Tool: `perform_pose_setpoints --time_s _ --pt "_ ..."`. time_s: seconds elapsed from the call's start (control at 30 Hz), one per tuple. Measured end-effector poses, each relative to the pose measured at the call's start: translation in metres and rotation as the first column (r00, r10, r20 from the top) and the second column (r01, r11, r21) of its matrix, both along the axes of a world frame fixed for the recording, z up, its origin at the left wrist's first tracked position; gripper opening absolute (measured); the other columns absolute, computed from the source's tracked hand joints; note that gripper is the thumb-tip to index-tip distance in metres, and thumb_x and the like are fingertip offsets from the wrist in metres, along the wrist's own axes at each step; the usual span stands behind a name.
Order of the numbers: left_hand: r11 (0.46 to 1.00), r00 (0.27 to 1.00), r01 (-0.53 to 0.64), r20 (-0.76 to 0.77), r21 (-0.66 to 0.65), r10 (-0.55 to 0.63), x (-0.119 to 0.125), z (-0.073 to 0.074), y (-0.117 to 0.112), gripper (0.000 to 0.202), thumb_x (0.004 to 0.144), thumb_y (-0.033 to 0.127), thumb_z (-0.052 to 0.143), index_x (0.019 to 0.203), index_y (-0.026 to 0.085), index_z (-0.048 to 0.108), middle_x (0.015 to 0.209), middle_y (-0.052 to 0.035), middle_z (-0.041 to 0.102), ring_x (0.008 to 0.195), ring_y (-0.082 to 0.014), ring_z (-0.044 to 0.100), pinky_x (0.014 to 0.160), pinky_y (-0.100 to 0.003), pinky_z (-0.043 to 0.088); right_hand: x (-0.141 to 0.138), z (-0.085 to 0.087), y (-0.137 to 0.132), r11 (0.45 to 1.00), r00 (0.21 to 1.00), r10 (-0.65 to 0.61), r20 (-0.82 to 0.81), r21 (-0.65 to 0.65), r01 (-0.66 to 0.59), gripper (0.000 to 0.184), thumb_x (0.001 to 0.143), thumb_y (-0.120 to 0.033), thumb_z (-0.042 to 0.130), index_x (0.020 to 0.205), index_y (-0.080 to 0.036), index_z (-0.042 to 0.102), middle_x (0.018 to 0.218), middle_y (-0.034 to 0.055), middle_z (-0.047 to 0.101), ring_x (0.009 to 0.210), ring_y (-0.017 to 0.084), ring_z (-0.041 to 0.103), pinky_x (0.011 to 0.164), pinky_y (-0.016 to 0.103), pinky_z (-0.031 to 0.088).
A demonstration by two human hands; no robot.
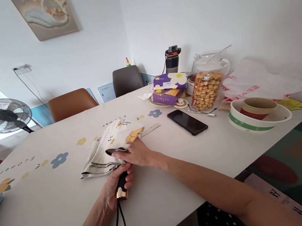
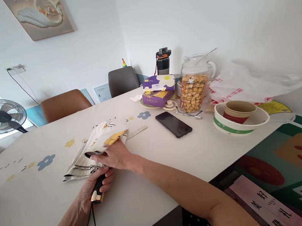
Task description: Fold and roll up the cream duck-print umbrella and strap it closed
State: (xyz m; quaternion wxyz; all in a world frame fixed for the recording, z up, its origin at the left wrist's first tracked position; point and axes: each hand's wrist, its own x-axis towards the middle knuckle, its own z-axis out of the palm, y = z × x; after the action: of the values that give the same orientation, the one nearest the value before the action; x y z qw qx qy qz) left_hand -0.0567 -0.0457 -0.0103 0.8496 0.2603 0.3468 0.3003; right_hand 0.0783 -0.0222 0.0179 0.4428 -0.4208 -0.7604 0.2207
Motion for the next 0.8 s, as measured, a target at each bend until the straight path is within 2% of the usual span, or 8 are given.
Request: perform_pose_setpoints --time_s 0.1,0.2,0.33,0.4,0.47,0.6,0.7,0.8 --pt "0.997 0.997 0.072 0.014 -0.021 -0.071 -0.001 0.0 0.001 0.032 0.071 0.026 0.067 0.058 0.015 0.041 0.051 0.006 0.034 0.037 -0.0013 0.03 0.028 -0.01 0.027 0.005 0.009 0.018 0.994 0.984 -0.053 0.171 0.107 0.035 0.02 0.08 -0.036 0.054 0.08 -0.022 0.068 0.097 0.0037 0.069 0.105 0.024 0.054 0.101 0.043 0.023" --pt "0.989 0.984 0.142 0.118 -0.049 -0.136 -0.006 0.0 -0.001 0.035 0.076 0.029 0.063 0.054 0.016 0.038 0.048 0.0067 0.031 0.034 -0.0006 0.023 0.028 -0.01 0.029 0.018 0.019 0.038 0.984 0.979 -0.15 0.137 0.119 0.134 0.027 0.086 -0.036 0.047 0.075 -0.02 0.066 0.084 0.002 0.069 0.092 0.019 0.057 0.103 0.043 0.016" --pt "0.998 0.939 0.056 0.34 0.018 -0.059 -0.009 0.0 -0.008 0.023 0.078 0.032 0.062 0.069 0.014 0.049 0.05 0.0074 0.03 0.034 -0.0019 0.023 0.025 -0.008 0.025 0.027 0.029 0.042 0.961 0.976 -0.188 0.106 0.224 0.161 0.025 0.087 -0.034 0.045 0.089 -0.018 0.064 0.099 0.0046 0.065 0.102 0.018 0.053 0.1 0.037 0.022" --pt "0.996 0.936 0.071 0.343 0.046 -0.082 -0.009 -0.002 -0.011 0.032 0.073 0.039 0.067 0.084 0.012 0.055 0.05 0.0077 0.032 0.036 -0.0031 0.028 0.025 -0.009 0.026 0.024 0.029 0.036 0.951 0.972 -0.16 0.17 0.29 0.105 0.024 0.086 -0.034 0.047 0.096 -0.018 0.062 0.112 0.0066 0.061 0.112 0.019 0.047 0.102 0.039 0.018" --pt "0.992 0.946 0.117 0.298 0.045 -0.125 -0.007 -0.005 -0.011 0.045 0.07 0.046 0.068 0.093 0.01 0.057 0.052 0.0069 0.036 0.038 -0.0039 0.033 0.027 -0.011 0.031 0.016 0.025 0.028 0.965 0.956 -0.072 0.284 0.263 -0.006 0.024 0.086 -0.035 0.047 0.093 -0.018 0.062 0.111 0.0067 0.062 0.11 0.02 0.048 0.102 0.042 0.013" --pt "0.962 0.929 0.272 0.255 0.023 -0.268 -0.008 -0.011 -0.006 0.045 0.078 0.054 0.054 0.063 0.011 0.054 0.046 0.0047 0.037 0.034 -0.0029 0.031 0.028 -0.013 0.032 0.0 0.014 0.018 0.984 0.835 0.138 0.533 0.022 -0.176 0.036 0.085 -0.037 0.044 0.059 -0.016 0.059 0.07 0.0047 0.066 0.079 0.017 0.057 0.095 0.04 0.022" --pt "0.936 0.9 0.344 0.259 0.075 -0.352 -0.011 -0.013 -0.004 0.045 0.081 0.05 0.052 0.054 0.014 0.047 0.042 0.0042 0.035 0.031 -0.0033 0.029 0.027 -0.014 0.031 -0.008 0.017 0.012 0.981 0.808 0.141 0.573 0.031 -0.193 0.037 0.084 -0.035 0.043 0.054 -0.017 0.055 0.061 0.0035 0.063 0.07 0.016 0.056 0.093 0.038 0.023" --pt "0.922 0.873 0.36 0.295 0.146 -0.388 -0.016 -0.012 -0.006 0.043 0.08 0.048 0.053 0.053 0.015 0.047 0.041 0.0039 0.035 0.03 -0.004 0.03 0.025 -0.014 0.029 -0.009 0.039 0.01 0.974 0.817 0.146 0.557 0.062 -0.217 0.032 0.083 -0.033 0.045 0.057 -0.018 0.055 0.061 0.001 0.062 0.063 0.013 0.054 0.09 0.036 0.025"
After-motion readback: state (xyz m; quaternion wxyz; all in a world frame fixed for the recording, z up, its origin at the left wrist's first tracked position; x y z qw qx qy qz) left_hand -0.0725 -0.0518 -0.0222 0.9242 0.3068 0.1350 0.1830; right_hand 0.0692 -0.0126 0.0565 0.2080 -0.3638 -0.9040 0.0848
